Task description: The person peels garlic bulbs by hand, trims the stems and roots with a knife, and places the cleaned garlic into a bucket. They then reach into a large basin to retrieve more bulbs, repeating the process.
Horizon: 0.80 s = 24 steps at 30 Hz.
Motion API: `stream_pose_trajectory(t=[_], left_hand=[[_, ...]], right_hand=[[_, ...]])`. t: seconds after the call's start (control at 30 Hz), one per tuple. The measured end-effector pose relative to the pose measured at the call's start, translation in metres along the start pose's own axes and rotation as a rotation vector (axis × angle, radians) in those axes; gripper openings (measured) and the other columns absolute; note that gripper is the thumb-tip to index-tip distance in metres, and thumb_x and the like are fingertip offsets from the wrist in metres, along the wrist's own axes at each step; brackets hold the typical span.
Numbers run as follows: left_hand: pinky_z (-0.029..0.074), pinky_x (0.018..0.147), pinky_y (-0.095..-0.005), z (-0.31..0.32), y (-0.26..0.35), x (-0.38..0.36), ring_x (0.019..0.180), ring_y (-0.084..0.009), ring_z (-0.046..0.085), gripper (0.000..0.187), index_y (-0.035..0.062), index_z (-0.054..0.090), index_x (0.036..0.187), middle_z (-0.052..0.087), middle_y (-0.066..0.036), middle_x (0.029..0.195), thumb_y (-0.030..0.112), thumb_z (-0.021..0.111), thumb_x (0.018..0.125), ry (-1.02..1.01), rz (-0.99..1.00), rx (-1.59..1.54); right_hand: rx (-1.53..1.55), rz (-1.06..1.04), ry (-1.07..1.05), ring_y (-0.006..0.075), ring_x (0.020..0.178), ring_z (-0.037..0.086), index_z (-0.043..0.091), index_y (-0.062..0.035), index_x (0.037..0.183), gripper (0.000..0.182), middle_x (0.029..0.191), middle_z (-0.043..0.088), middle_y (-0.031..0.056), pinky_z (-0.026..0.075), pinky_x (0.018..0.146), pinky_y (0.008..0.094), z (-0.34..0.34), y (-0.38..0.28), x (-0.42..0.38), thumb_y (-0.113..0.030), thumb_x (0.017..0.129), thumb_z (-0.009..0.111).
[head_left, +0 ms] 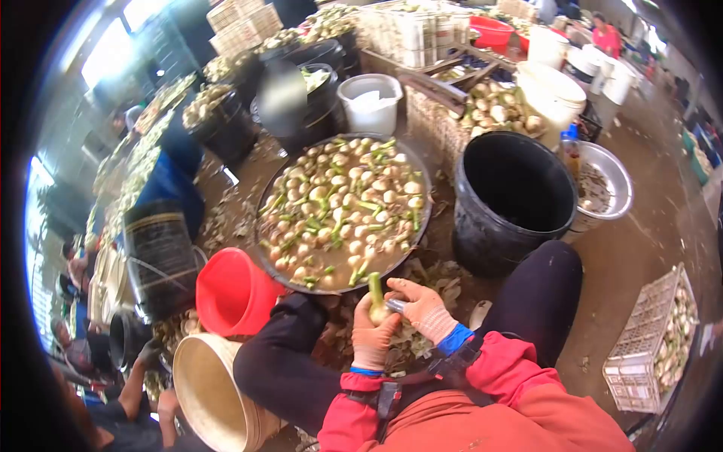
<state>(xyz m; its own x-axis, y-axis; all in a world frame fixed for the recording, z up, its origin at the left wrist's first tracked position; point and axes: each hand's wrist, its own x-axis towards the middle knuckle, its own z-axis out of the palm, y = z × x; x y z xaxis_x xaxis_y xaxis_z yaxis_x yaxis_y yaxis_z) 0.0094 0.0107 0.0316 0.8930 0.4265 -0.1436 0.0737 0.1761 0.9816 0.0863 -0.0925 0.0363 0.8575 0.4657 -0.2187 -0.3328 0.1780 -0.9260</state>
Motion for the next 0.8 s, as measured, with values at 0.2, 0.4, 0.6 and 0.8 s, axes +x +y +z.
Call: stream_pose_trajectory(t=[0.2,0.4,0.6,0.8], left_hand=[[0.046,0.072,-0.0361,-0.013,-0.031,0.017,0.081,-0.0276,0.057,0.023,0.0045,0.058,0.099,0.057,-0.011,0.078,0.008,0.058,0.077,0.242,0.607,0.641],[0.046,0.075,-0.0436,-0.013,-0.002,0.007,0.091,-0.0397,0.055,0.071,0.0154,0.034,0.132,0.044,-0.019,0.105,0.011,0.068,0.069,0.07,-0.037,0.95],[0.046,0.076,-0.0441,-0.031,-0.011,-0.003,0.091,-0.0382,0.056,0.081,0.0184,0.033,0.137,0.045,-0.019,0.105,0.016,0.072,0.066,0.115,-0.047,0.824],[0.047,0.077,-0.0432,-0.029,-0.003,-0.007,0.095,-0.0371,0.057,0.085,0.0214,0.028,0.14,0.047,-0.019,0.109,0.022,0.072,0.067,0.021,-0.205,0.906]], right_hand=[[-0.392,-0.255,-0.127,0.0167,0.099,0.059,0.058,-0.0008,0.113,0.034,0.108,0.063,0.0079,0.045,0.087,0.0277,0.007,-0.004,-0.002,-0.006,0.08,0.058],[-0.4,-0.11,-0.162,0.0189,0.106,0.055,0.05,0.004,0.122,0.043,0.115,0.058,0.0117,0.042,0.092,0.0293,-0.009,0.06,0.04,0.009,0.08,0.044],[-0.29,0.008,-0.353,0.0182,0.11,0.051,0.043,0.0048,0.129,0.049,0.123,0.052,0.0112,0.041,0.092,0.0274,0.015,0.027,0.021,0.005,0.08,0.041],[-0.318,0.024,-0.34,0.0214,0.111,0.052,0.04,0.0084,0.129,0.053,0.124,0.051,0.015,0.041,0.096,0.0313,-0.014,0.076,0.043,0.006,0.076,0.038]])
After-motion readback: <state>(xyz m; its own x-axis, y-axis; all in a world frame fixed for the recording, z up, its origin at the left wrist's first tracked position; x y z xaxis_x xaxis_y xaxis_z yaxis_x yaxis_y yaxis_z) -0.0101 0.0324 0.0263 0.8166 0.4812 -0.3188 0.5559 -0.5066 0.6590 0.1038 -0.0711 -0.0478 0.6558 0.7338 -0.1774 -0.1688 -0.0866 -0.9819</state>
